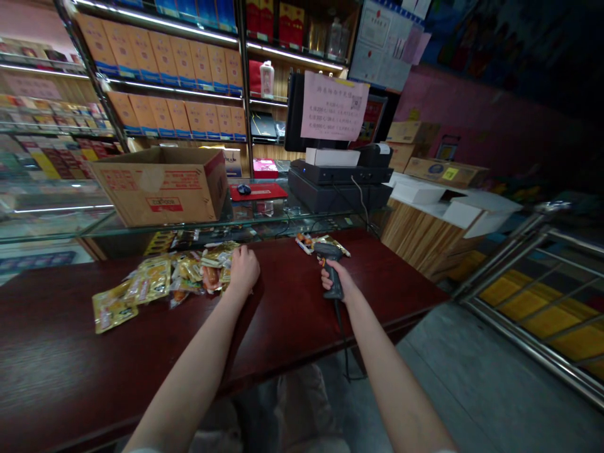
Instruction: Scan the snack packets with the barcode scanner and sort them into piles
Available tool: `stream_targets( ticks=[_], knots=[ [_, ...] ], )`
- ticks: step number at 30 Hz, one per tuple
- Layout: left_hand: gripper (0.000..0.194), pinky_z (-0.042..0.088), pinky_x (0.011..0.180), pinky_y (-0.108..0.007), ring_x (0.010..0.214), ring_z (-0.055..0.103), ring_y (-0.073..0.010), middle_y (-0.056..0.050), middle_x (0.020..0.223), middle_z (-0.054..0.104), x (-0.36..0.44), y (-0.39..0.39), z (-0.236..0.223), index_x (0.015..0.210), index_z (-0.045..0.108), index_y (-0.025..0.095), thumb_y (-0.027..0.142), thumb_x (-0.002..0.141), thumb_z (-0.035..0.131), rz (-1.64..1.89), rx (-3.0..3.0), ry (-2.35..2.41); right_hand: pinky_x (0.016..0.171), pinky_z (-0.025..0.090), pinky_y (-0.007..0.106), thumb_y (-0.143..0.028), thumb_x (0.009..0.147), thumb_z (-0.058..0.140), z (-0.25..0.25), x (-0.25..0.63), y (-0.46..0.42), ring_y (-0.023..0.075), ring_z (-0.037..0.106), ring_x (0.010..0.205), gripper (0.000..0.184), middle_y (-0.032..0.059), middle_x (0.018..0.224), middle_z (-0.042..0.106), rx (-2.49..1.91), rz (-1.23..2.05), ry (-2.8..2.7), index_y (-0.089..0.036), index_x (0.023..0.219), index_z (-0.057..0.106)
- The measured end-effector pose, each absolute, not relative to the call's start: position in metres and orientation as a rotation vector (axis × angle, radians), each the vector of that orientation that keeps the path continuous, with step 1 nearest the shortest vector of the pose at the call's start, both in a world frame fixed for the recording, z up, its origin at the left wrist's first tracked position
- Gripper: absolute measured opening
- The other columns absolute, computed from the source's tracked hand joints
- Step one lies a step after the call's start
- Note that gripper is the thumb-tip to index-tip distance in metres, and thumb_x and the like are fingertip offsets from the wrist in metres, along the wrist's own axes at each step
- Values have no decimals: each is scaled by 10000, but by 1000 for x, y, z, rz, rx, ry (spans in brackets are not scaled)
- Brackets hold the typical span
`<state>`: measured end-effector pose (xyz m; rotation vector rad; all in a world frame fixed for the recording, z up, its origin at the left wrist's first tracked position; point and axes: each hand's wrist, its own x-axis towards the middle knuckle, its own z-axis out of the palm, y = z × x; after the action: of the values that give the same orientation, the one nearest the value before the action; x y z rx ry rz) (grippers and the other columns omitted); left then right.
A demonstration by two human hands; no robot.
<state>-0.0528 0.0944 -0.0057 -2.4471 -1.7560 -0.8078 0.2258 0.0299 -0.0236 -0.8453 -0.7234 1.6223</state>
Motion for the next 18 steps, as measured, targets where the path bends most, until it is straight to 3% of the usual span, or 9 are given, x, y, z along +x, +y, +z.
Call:
stream_targets(
  ticks=[5, 8, 12, 15, 18],
  knots=[
    [396, 342, 1010, -575, 1209, 437, -442, -258, 1158, 596, -47, 86, -6, 1032, 724, 59, 300, 883, 446, -793, -2271, -1877, 335, 268, 184, -350, 800, 624, -19, 244, 34, 61, 329, 336, 212, -90, 503, 451, -864, 1581, -725, -194, 890, 512],
    [394, 185, 1113, -620, 1285, 382, -453, -243, 1176, 598, -42, 83, -12, 1077, 697, 72, 349, 857, 523, -860, -2252, -1764, 335, 271, 179, -358, 816, 598, -23, 251, 33, 59, 304, 334, 195, -92, 491, 435, -815, 1553, -699, -195, 886, 519],
    [318, -1, 1131, -675, 1380, 289, -456, -219, 1178, 609, -28, 87, -18, 1089, 682, 116, 252, 855, 514, -908, -2298, -1619, 338, 283, 180, -379, 815, 612, -32, 253, 33, 63, 300, 341, 208, -92, 490, 432, -763, 1519, -678, -210, 864, 502],
    [347, 57, 1138, -656, 1337, 384, -409, -190, 1154, 626, -5, 101, -14, 1100, 685, 165, 144, 872, 425, -810, -2440, -1558, 338, 284, 182, -387, 811, 624, -34, 253, 36, 64, 303, 343, 220, -90, 488, 434, -747, 1529, -663, -211, 857, 498],
    [452, 278, 1089, -585, 1210, 516, -345, -190, 1253, 593, 25, 124, -8, 1212, 650, 198, 96, 873, 368, -568, -2765, -1517, 335, 270, 180, -392, 810, 619, -33, 253, 38, 61, 304, 338, 224, -94, 476, 422, -738, 1527, -618, -205, 860, 507]
  ],
)
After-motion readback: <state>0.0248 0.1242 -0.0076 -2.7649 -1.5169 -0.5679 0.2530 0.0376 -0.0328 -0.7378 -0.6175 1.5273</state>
